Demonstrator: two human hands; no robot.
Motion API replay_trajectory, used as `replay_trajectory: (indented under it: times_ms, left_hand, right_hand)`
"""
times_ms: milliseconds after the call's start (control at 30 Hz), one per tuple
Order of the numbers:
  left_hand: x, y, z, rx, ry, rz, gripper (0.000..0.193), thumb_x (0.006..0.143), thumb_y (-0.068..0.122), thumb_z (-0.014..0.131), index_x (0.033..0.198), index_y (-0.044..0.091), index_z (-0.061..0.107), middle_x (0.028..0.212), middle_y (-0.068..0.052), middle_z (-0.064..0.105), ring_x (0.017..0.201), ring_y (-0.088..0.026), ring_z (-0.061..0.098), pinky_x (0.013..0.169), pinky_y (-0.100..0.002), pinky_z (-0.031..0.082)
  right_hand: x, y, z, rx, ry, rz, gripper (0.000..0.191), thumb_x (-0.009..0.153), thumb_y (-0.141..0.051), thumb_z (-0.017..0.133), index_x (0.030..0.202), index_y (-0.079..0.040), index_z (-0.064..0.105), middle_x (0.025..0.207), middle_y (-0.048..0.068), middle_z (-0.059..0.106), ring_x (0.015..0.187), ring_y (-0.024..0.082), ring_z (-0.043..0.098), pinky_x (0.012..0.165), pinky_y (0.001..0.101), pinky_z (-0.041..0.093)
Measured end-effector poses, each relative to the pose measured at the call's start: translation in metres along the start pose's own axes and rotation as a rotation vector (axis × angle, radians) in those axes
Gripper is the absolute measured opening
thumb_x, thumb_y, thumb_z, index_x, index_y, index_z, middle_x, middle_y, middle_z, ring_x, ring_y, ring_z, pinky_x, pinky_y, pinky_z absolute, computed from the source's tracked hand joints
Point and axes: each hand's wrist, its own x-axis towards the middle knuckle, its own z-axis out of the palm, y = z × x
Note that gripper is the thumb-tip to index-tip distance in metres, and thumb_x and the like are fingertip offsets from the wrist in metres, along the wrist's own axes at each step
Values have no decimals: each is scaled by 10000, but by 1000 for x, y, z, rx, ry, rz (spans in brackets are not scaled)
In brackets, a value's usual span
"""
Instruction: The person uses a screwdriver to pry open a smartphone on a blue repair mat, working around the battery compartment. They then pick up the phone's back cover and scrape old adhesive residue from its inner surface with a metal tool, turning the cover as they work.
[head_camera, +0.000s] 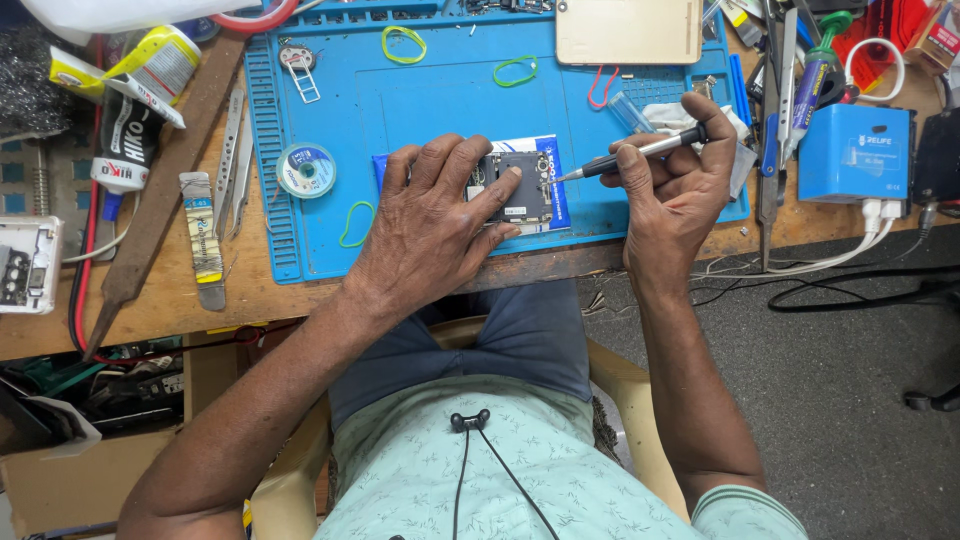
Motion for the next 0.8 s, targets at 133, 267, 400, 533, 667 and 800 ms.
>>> replay_trajectory:
  times_ms: [133,267,400,533,667,800]
  left_hand:
    - [0,1,0,0,-11,-1,531,954,461,719,1360,121,674,1402,-132,532,1339,-292,458,1078,-488,337]
    - [-1,1,1,-6,-16,3,517,978,453,693,1364,109,667,1441,-119,556,1348,-276,476,1084,-476,353]
    - [0,0,4,-10,-15,18,505,1005,435,662,1370,86,657,1469,-93,578,1360,-280,499,1127,-455,371]
    - [0,-1,6,-30,-45,17,516,1023,420,644,1391,58,644,1475,-95,576,1377,-285,505,1141,-466,365]
    - [-1,1,5,28,-81,10,530,1044,390,604,1445,44,592,1524,-98,544,1431,-282,463,1183,-475,331]
    - [-9,11,5,79,-140,-10,655,999,447,541,1506,36,483,1587,-103,447,1497,-275,348,1229,-509,228]
  right_hand:
    - [-3,-4,0,-51,-26,-65,559,1133,-10,752,1521,-59,353,1113,138,741,1010,160,762,858,292,695]
    - [-1,-18,1,-203,-111,-177,541,1171,-2,750,1544,-90,369,1113,137,746,983,152,757,853,273,661]
    - [9,-41,8,-454,-254,-376,542,1132,-16,768,1527,-104,407,1107,111,755,985,151,771,846,271,668]
    - [22,-68,21,-590,-407,-516,549,1018,-46,843,1475,-91,541,1096,107,741,989,175,756,816,285,645]
    - [36,-92,30,-520,-525,-455,509,1023,-17,784,1467,-84,546,1153,115,739,1037,187,766,947,305,666]
    - [36,-95,37,-535,-449,-428,506,990,-31,828,1418,-135,578,1110,98,746,936,177,772,837,293,653]
